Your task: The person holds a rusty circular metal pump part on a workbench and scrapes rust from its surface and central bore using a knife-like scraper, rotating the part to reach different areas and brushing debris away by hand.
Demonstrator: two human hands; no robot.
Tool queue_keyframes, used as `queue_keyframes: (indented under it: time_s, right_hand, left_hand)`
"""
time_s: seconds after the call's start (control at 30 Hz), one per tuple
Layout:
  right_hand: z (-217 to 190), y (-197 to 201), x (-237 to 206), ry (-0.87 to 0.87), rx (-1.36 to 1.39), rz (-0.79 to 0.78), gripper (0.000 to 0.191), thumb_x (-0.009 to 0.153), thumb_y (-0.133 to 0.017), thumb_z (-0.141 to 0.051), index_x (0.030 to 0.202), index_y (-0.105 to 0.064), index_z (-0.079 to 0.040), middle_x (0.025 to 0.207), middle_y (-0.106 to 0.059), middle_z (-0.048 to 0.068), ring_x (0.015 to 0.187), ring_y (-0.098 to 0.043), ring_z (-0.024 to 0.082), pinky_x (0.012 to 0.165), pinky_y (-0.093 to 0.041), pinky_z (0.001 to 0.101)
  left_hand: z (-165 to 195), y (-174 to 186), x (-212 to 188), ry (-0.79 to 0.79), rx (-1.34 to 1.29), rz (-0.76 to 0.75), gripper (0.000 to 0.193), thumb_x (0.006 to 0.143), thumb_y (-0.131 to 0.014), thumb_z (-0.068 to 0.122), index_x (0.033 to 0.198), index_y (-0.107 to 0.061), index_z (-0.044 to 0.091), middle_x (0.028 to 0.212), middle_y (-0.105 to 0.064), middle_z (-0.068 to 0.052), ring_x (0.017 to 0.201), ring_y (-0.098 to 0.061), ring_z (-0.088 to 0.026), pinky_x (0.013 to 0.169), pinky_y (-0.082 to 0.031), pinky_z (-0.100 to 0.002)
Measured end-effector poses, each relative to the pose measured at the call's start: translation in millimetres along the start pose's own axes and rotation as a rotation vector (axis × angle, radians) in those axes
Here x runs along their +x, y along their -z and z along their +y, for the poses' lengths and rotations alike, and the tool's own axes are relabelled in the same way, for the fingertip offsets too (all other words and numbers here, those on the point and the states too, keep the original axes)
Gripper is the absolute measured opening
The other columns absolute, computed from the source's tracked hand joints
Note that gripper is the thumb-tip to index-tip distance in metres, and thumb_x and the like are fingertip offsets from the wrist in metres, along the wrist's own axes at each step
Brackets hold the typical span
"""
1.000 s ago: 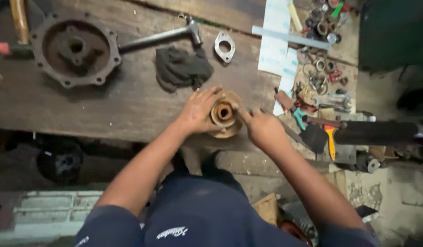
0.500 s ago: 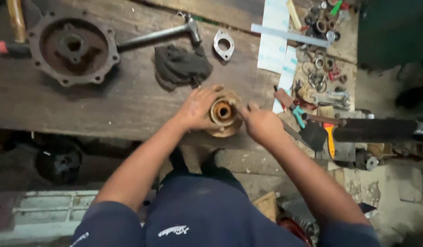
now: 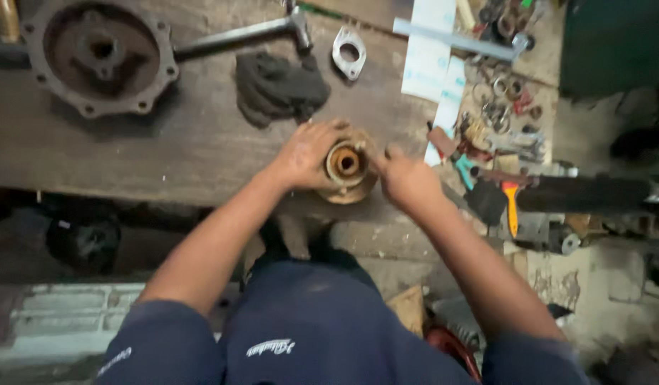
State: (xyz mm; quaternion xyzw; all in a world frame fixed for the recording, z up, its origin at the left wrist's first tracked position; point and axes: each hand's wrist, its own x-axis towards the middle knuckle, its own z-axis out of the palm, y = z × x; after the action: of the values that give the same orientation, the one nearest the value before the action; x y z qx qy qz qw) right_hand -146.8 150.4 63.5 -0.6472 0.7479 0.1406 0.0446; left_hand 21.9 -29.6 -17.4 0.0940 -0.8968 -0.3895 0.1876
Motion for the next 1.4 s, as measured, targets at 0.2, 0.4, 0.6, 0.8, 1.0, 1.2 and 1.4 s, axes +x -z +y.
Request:
queue_keyframes:
  time_s: [0.2,0.4,0.6,0.8,1.0,1.2,1.4]
  right_hand:
    - [4,-6,2,-0.013,0.027,-0.04,0.045,0.091,-0.056,-0.014,0.135,-0.062,-0.024,0.103,-0.067,0.016,0.086,-0.071,0.037,0.064,-0.058,0.0481]
    - [0,-4,5,0.143,-0.017,0.294,0.057,0.081,-0.054,-0.01,0.136,-0.063,-0.019,0.097,-0.064,0.019,0.081,-0.071,0.04,0.06,-0.057,0.0467]
    - [-10,6,-1,0.003,0.022,0.103,0.047,0.09,-0.055,-0.013,0.136,-0.063,-0.023,0.092,-0.066,0.017,0.065,-0.068,0.037,0.056,-0.055,0.0471]
    - [-10,5,-16,-0.062,0.065,0.104,0.045,0.091,-0.054,-0.012,0.134,-0.064,-0.021,0.09,-0.067,0.015,0.069,-0.07,0.034,0.06,-0.056,0.0456]
    - [-18,-1,-8,-0.071,0.056,0.149,0.051,0.089,-0.055,-0.011,0.139,-0.061,-0.017,0.089,-0.067,0.015,0.068,-0.07,0.034,0.059,-0.057,0.0449]
    - [-24,5,-5,-0.085,0.037,0.058,0.059,0.086,-0.055,-0.008,0.144,-0.058,-0.018,0.091,-0.066,0.017,0.064,-0.07,0.034,0.055,-0.056,0.0447]
    - [-24,13,-4,-0.055,0.042,0.057,0.056,0.09,-0.055,-0.008,0.145,-0.059,-0.017,0.09,-0.065,0.016,0.07,-0.07,0.034,0.06,-0.056,0.0451]
  left_hand:
    - [-2,4,0,-0.031,-0.002,0.034,0.094,0.057,-0.094,0.05,0.136,-0.056,0.014,0.153,-0.051,-0.014,0.142,-0.047,-0.034,0.113,-0.035,-0.055]
    - [2,5,1,-0.059,0.021,0.044,0.1,0.053,-0.095,0.051,0.135,-0.056,0.011,0.151,-0.05,-0.015,0.139,-0.046,-0.037,0.111,-0.033,-0.06]
    - [0,32,22,-0.12,0.029,-0.182,0.103,0.053,-0.092,0.052,0.14,-0.054,0.013,0.154,-0.047,-0.014,0.14,-0.044,-0.039,0.116,-0.035,-0.057]
    - [36,10,-9,0.112,0.279,0.172,0.114,0.057,-0.091,0.058,0.146,-0.045,0.002,0.154,-0.04,-0.024,0.14,-0.038,-0.048,0.114,-0.028,-0.065]
    - [50,-36,-20,0.295,0.181,0.374,0.112,0.06,-0.089,0.059,0.147,-0.044,0.004,0.154,-0.04,-0.025,0.14,-0.037,-0.05,0.115,-0.03,-0.065]
    - [16,-14,-13,0.19,0.139,0.172,0.102,0.056,-0.09,0.054,0.14,-0.05,0.013,0.151,-0.045,-0.015,0.143,-0.039,-0.04,0.114,-0.029,-0.065]
    - [12,-18,-12,0.171,0.108,0.185,0.098,0.06,-0.091,0.055,0.138,-0.052,0.011,0.15,-0.046,-0.017,0.142,-0.04,-0.041,0.115,-0.029,-0.064]
